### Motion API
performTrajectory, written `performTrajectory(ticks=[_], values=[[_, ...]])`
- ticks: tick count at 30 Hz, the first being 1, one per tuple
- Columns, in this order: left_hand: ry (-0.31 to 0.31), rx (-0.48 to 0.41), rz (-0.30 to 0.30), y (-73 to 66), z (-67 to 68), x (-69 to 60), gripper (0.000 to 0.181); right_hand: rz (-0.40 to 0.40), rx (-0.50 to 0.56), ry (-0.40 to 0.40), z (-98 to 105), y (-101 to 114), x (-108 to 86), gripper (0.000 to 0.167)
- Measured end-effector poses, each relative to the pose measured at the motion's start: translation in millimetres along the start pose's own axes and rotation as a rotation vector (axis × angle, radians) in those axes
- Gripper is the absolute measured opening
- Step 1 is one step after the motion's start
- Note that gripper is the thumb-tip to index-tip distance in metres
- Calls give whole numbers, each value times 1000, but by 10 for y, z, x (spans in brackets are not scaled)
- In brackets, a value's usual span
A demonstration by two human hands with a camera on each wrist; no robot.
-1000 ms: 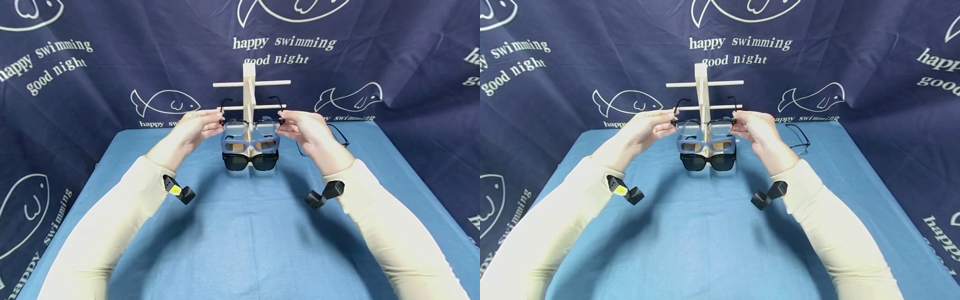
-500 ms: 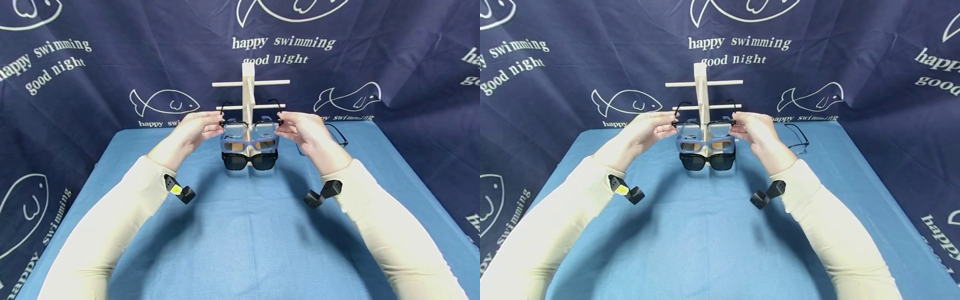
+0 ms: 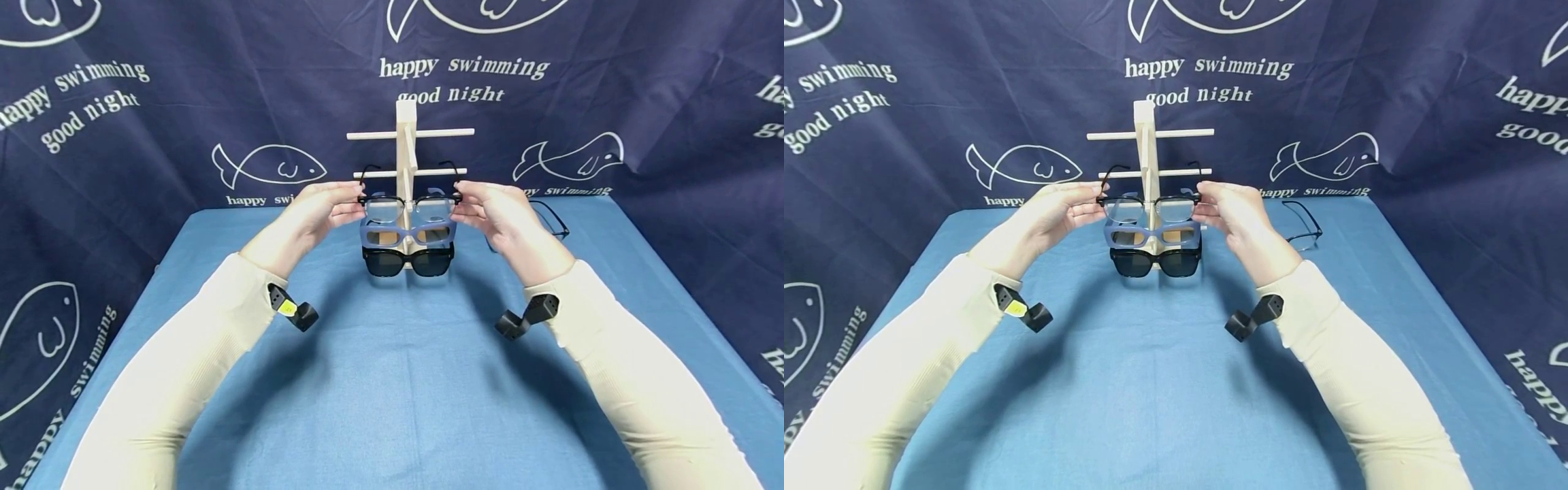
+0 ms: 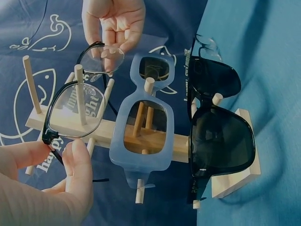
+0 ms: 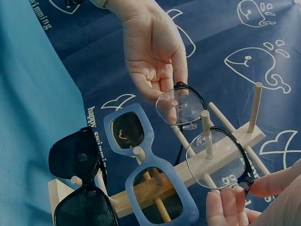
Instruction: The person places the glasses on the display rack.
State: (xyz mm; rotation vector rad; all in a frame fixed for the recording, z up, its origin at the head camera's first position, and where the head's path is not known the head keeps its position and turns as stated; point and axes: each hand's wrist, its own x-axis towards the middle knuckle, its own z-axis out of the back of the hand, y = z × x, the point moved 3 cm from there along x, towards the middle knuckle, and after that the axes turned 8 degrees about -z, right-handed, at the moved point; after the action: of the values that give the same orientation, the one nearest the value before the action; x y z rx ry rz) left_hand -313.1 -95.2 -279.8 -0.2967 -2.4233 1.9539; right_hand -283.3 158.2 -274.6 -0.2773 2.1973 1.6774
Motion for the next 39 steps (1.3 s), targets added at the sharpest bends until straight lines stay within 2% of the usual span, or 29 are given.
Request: performTrajectory(ticks=[5, 9, 13, 21, 25, 29, 34, 39], values=[[12, -3, 1, -7, 0, 3, 26, -4, -12, -12, -5, 9, 4, 9], [2, -21, 10, -21, 0, 3, 36, -8, -20, -16, -3, 14, 4, 14], [14, -2, 8, -40, 2, -6, 42, -12, -7, -5, 9, 21, -3, 18], [26, -6, 3, -61, 29, -11, 43, -6, 22, 21, 32, 43, 1, 11], [29, -1, -18, -82, 61, -18, 41, 5, 40, 36, 44, 66, 3, 9], [11, 8, -37, -110, 109, -55, 45, 18, 26, 26, 49, 87, 15, 23], [-64, 12, -59, -114, 195, -89, 44, 22, -17, 24, 59, 96, 27, 45], [-101, 30, -59, -152, 203, -104, 44, 28, -27, 37, 100, 104, 20, 54]])
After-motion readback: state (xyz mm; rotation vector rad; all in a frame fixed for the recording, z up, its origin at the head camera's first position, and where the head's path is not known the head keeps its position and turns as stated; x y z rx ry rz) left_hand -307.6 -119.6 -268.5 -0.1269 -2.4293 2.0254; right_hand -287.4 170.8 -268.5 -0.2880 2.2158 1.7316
